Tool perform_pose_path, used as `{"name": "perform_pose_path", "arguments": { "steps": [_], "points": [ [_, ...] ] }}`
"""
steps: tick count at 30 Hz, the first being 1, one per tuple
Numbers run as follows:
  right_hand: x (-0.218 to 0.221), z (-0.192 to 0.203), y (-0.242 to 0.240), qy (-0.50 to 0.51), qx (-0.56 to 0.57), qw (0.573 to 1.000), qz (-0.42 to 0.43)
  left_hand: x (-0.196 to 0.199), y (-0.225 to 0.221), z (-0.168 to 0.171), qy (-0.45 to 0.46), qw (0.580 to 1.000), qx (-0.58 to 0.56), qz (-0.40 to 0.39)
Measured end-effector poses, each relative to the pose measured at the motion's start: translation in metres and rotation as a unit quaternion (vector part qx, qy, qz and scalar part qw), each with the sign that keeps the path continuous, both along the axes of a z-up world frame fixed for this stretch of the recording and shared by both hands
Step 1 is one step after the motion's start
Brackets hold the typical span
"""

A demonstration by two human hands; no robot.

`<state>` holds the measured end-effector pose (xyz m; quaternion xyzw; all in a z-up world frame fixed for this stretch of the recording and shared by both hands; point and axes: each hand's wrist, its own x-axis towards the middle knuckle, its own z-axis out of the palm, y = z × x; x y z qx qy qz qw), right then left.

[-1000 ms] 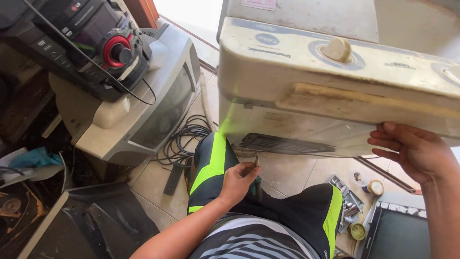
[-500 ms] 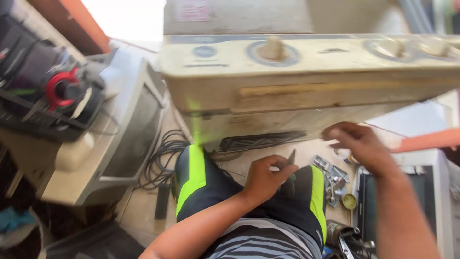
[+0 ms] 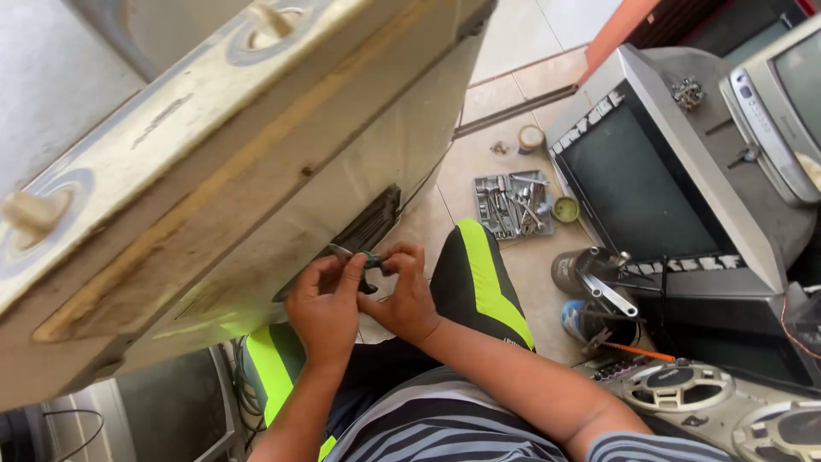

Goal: Disassembling the top control panel of a washing machine using a power drill, screwdriver, and scissors.

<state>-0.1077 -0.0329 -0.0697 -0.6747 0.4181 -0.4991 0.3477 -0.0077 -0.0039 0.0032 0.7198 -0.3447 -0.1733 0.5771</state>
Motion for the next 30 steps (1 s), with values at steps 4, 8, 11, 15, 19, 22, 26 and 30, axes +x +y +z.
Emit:
{"name": "perform_pose_path", "arguments": {
  "steps": [4,8,11,15,19,22,26,30],
  "points": [
    [0.002,-0.014,-0.005,0.084,-0.137,0.987,-0.028,-0.001,-0.009,0.013,-0.051,0.998,0.010,0.024],
    [0.007,0.017,-0.013,0.138,-0.193,0.971,-0.028,0.002,-0.013,0.016,-0.049,0.999,0.006,0.015],
    [0.009,0.025,-0.016,0.108,-0.158,0.981,-0.021,0.002,-0.019,0.025,-0.065,0.998,-0.003,-0.009],
    [0.012,0.025,-0.018,0.079,-0.182,0.980,0.021,0.012,-0.025,0.021,-0.090,0.996,-0.016,0.007],
    [0.031,-0.010,-0.025,0.097,-0.195,0.976,0.018,0.019,-0.028,0.030,-0.053,0.997,-0.051,0.012],
    [0.045,-0.024,-0.031,0.098,-0.181,0.978,0.005,0.023,-0.033,0.035,-0.030,0.997,-0.068,0.016],
    [0.055,-0.034,-0.039,0.091,-0.162,0.982,-0.012,0.028,-0.040,0.038,-0.025,0.996,-0.081,0.000],
    [0.062,-0.053,-0.055,0.087,-0.169,0.982,-0.015,0.033,-0.049,0.037,-0.048,0.995,-0.085,0.005]
  ]
}}
